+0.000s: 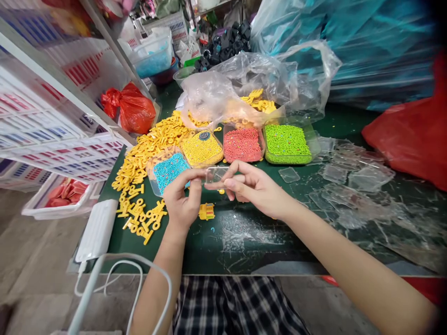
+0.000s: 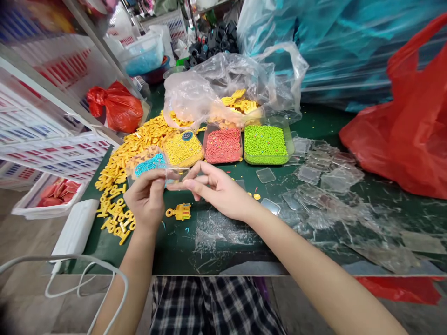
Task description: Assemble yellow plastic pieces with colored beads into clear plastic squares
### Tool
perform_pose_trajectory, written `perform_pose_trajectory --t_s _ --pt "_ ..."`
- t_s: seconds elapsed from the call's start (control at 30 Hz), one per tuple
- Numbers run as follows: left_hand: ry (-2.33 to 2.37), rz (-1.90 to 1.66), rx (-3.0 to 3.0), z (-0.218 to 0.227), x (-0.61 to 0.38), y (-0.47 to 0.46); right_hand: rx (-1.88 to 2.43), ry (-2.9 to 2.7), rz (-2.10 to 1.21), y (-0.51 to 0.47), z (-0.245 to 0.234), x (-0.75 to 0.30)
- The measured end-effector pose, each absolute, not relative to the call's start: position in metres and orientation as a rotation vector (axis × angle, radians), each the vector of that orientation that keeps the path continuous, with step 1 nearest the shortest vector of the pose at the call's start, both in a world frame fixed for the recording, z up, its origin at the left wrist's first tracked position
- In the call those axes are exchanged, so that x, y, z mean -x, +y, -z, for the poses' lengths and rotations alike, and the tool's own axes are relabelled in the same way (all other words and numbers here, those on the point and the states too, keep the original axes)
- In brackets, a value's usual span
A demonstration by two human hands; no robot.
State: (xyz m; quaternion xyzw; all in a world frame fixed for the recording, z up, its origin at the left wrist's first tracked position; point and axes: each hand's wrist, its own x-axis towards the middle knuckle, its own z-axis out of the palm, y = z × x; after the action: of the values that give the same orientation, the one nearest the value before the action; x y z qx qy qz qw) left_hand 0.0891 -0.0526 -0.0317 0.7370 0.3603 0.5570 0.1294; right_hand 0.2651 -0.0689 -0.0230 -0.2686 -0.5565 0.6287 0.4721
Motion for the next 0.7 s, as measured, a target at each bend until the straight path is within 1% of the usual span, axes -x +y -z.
perform_pose_trajectory --t_s 0.3,0.4,0.47,0.57,0.7 --pt "1.058 -1.627 -2.105 0.029 -0.092 -0.06 0.663 -1.355 -1.453 -0.07 0.021 -0.262" --pt "1.077 -1.548 -2.092 0.025 -0.094 -0.058 0.645 -1.304 -1.397 -0.073 0.022 -0.259" --pt "1.102 -1.401 -2.053 0.023 -0.094 -0.056 0.635 -1.245 -1.368 -0.076 0.022 -0.257" --pt "1.141 -1.052 -2.009 0.022 -0.097 -0.054 0.612 -1.137 -1.337 -0.078 0.023 -0.255" --pt "1.084 -0.603 -2.191 0.025 -0.104 -0.055 0.604 -0.966 -1.347 -0.076 0.022 -0.253"
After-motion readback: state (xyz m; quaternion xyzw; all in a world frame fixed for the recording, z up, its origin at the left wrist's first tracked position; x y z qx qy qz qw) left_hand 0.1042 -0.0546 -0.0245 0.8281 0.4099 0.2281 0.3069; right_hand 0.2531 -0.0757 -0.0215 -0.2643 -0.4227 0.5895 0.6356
